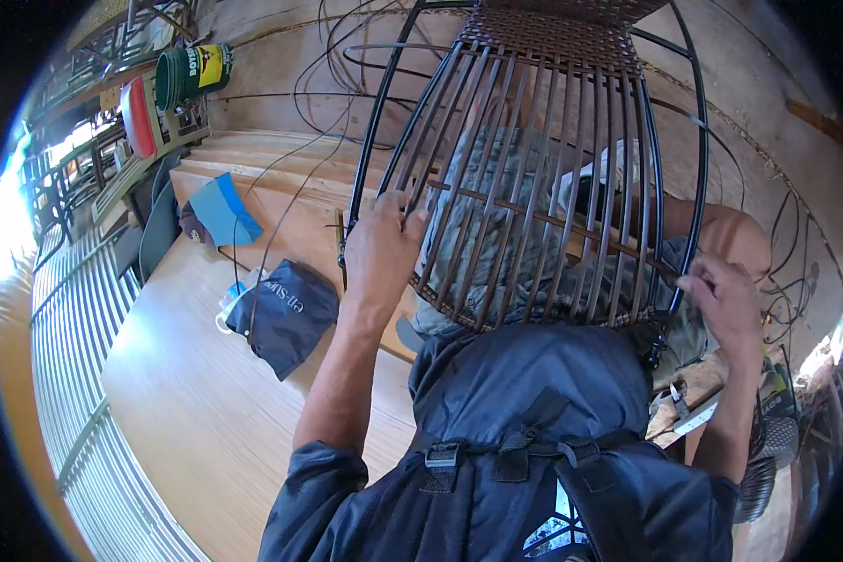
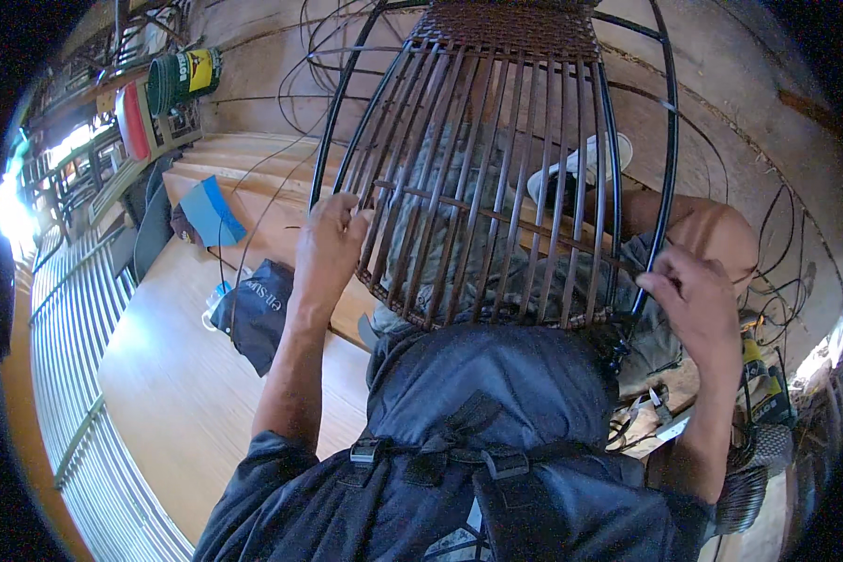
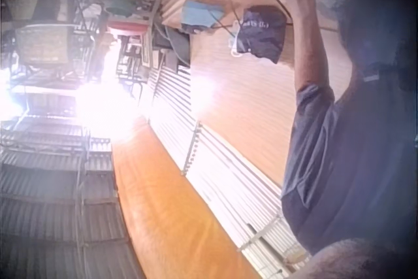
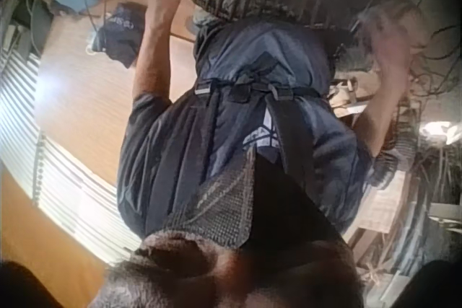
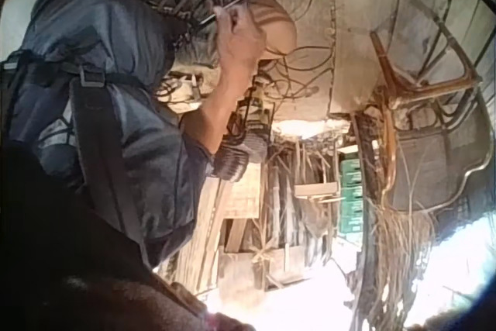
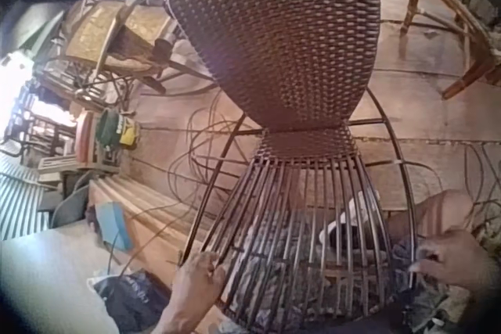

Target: Repairing or weaving a synthetic wicker-style chair by threading and pulling strands through the frame.

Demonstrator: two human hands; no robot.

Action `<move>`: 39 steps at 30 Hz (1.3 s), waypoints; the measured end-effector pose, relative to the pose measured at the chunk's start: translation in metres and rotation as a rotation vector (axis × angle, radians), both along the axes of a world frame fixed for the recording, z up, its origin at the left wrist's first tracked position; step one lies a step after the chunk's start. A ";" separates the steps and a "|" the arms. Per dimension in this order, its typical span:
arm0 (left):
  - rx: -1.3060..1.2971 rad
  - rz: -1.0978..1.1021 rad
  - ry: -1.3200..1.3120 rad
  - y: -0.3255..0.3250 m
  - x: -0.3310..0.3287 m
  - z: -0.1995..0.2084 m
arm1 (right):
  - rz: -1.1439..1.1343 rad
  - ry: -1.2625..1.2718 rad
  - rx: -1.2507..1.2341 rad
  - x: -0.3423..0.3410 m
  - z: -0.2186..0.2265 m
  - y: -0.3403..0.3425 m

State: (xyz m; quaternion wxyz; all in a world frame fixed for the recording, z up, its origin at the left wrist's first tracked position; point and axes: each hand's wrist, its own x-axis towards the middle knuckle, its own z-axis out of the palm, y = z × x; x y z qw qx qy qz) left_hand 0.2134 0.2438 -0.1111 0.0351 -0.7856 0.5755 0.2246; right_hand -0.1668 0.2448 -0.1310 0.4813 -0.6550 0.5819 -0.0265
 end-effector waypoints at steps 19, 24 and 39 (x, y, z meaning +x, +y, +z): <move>-0.340 -0.488 -0.022 -0.019 0.048 -0.021 | -0.012 0.105 -0.063 0.015 0.003 0.006; -0.210 -0.540 -0.049 -0.033 0.065 -0.021 | 0.154 0.364 -0.131 0.050 0.012 -0.013; -0.098 -0.688 0.084 -0.054 0.066 0.036 | 0.372 -0.459 -0.267 0.282 -0.048 -0.058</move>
